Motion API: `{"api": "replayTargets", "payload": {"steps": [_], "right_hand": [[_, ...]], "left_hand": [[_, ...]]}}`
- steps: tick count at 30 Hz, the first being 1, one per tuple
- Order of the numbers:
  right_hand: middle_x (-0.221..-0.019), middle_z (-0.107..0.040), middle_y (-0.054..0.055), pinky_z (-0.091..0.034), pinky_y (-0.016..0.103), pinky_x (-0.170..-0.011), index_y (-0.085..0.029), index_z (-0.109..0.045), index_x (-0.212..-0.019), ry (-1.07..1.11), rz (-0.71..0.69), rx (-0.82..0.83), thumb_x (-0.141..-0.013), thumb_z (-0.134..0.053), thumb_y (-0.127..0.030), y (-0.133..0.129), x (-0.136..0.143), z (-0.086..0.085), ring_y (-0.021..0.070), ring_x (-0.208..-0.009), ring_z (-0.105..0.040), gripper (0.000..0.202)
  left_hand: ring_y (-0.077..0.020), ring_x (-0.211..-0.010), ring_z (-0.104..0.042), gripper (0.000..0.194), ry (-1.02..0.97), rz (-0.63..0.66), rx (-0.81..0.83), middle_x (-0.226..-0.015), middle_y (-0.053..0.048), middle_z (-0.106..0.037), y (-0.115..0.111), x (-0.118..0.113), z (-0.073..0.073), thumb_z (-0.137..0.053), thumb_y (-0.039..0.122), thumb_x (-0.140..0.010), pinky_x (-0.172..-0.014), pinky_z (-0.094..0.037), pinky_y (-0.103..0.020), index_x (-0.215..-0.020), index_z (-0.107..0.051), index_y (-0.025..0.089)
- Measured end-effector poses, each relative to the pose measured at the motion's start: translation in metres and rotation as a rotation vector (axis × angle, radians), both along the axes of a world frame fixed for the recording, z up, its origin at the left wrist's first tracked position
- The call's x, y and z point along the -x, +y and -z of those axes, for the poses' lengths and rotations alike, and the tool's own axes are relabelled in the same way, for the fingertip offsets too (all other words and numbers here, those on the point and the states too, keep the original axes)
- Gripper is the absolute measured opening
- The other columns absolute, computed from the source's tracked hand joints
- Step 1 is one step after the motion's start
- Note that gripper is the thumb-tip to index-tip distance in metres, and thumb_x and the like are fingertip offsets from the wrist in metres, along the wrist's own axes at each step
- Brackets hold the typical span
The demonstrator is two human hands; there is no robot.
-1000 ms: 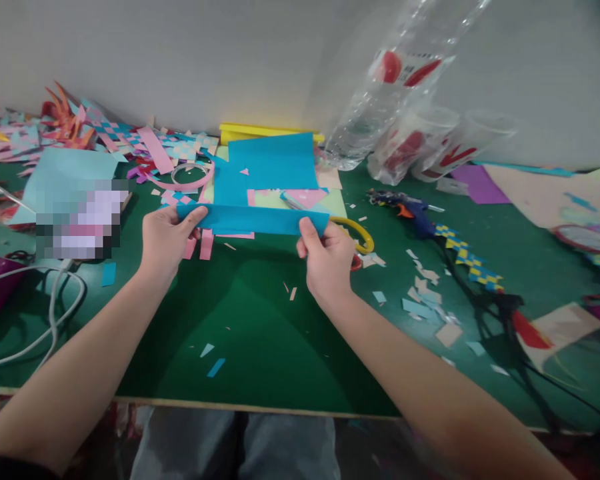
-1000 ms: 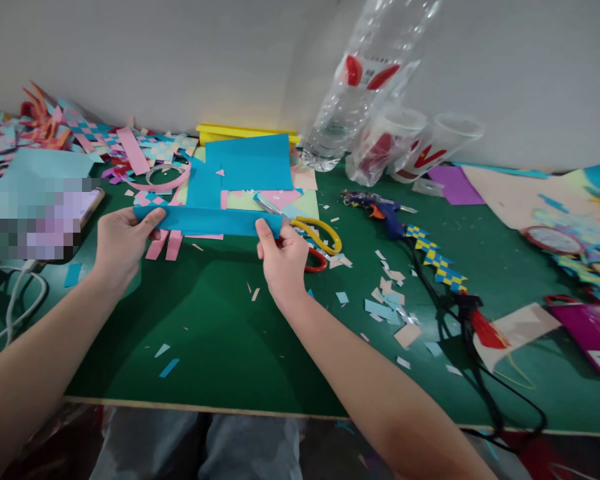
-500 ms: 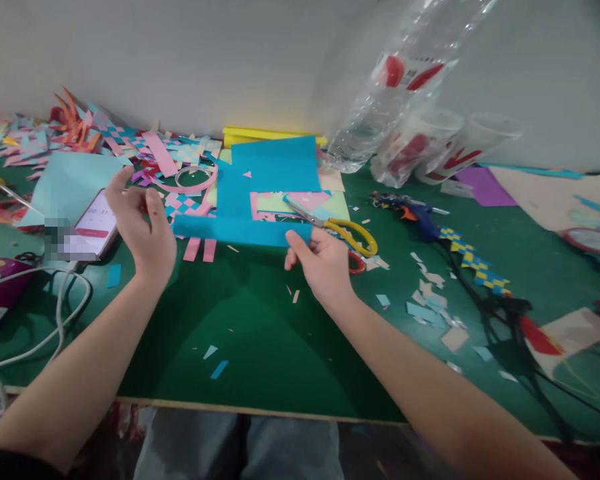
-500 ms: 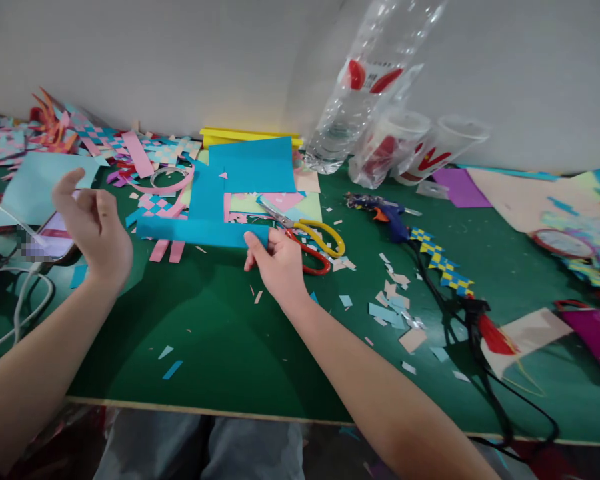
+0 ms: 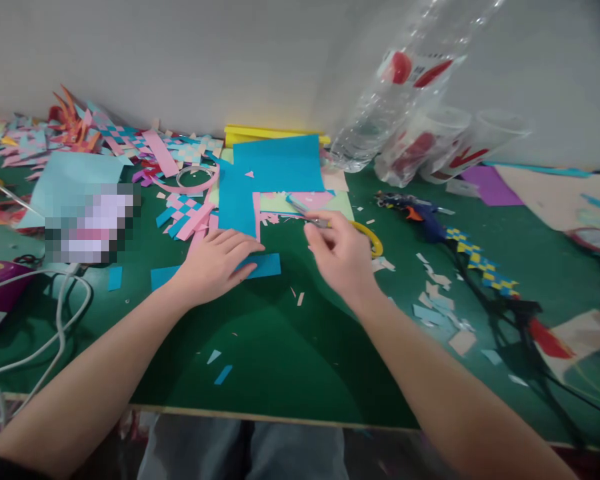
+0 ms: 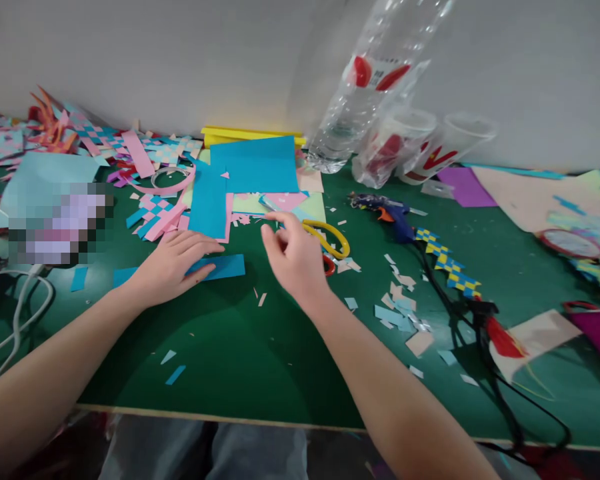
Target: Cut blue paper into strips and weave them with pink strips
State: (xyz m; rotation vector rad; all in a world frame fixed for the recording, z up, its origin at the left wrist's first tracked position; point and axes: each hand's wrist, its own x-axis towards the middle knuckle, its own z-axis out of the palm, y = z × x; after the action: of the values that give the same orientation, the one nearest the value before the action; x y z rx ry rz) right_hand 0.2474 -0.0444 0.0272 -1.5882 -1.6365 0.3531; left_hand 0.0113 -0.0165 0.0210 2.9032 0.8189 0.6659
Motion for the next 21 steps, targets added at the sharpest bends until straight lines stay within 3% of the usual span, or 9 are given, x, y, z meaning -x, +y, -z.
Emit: {"api": "replayTargets", "payload": {"steps": [2, 5, 10, 13, 21], "right_hand": [[-0.055, -0.058, -0.001, -0.042, 0.033, -0.059, -0.022, -0.066, -0.097, -0.158, 0.077, -0.067, -0.091, -0.051, -0.039, 0.005, -0.016, -0.004, 0.0172, -0.054, -0.056, 0.024], [-0.077, -0.070, 0.007, -0.048, 0.038, -0.071, -0.022, -0.066, -0.097, -0.304, 0.112, -0.055, -0.088, -0.054, -0.038, 0.010, -0.042, -0.001, 0.0240, -0.076, -0.066, 0.023], [-0.110, -0.065, 0.020, -0.049, 0.049, -0.085, -0.014, -0.065, -0.111, -0.587, 0.169, 0.070, -0.087, -0.052, -0.044, 0.012, -0.067, 0.023, 0.0376, -0.109, -0.058, 0.041], [-0.113, -0.064, 0.019, -0.051, 0.050, -0.085, -0.014, -0.065, -0.117, -0.598, 0.149, 0.194, -0.089, -0.047, -0.048, 0.013, -0.073, 0.032, 0.0366, -0.108, -0.059, 0.048], [-0.097, -0.066, 0.016, -0.052, 0.055, -0.081, -0.017, -0.071, -0.108, -0.518, 0.060, 0.179, -0.081, -0.058, -0.057, 0.023, -0.096, 0.042, 0.0357, -0.094, -0.062, 0.050]], "left_hand": [[-0.0249, -0.120, -0.060, 0.025, 0.045, 0.044, 0.037, -0.123, -0.010, -0.068, -0.001, -0.001, 0.002, -0.048, 0.029, -0.101, -0.100, -0.046, -0.041, -0.121, -0.057, 0.016], [-0.0240, -0.127, -0.056, 0.029, 0.098, 0.102, 0.094, -0.130, -0.009, -0.065, -0.002, -0.005, 0.008, -0.046, 0.028, -0.102, -0.107, -0.042, -0.041, -0.126, -0.056, 0.016], [-0.0229, -0.126, -0.056, 0.029, 0.104, 0.070, 0.116, -0.131, -0.010, -0.064, -0.003, -0.007, 0.011, -0.046, 0.025, -0.102, -0.109, -0.040, -0.041, -0.128, -0.056, 0.015], [-0.0230, -0.122, -0.058, 0.029, 0.104, 0.055, 0.116, -0.125, -0.009, -0.067, -0.002, -0.004, 0.009, -0.051, 0.025, -0.100, -0.107, -0.041, -0.041, -0.126, -0.057, 0.016], [-0.0238, -0.117, -0.061, 0.025, 0.123, -0.039, 0.120, -0.119, -0.009, -0.069, 0.002, 0.001, 0.006, -0.045, 0.024, -0.101, -0.096, -0.042, -0.040, -0.121, -0.060, 0.019]]}}
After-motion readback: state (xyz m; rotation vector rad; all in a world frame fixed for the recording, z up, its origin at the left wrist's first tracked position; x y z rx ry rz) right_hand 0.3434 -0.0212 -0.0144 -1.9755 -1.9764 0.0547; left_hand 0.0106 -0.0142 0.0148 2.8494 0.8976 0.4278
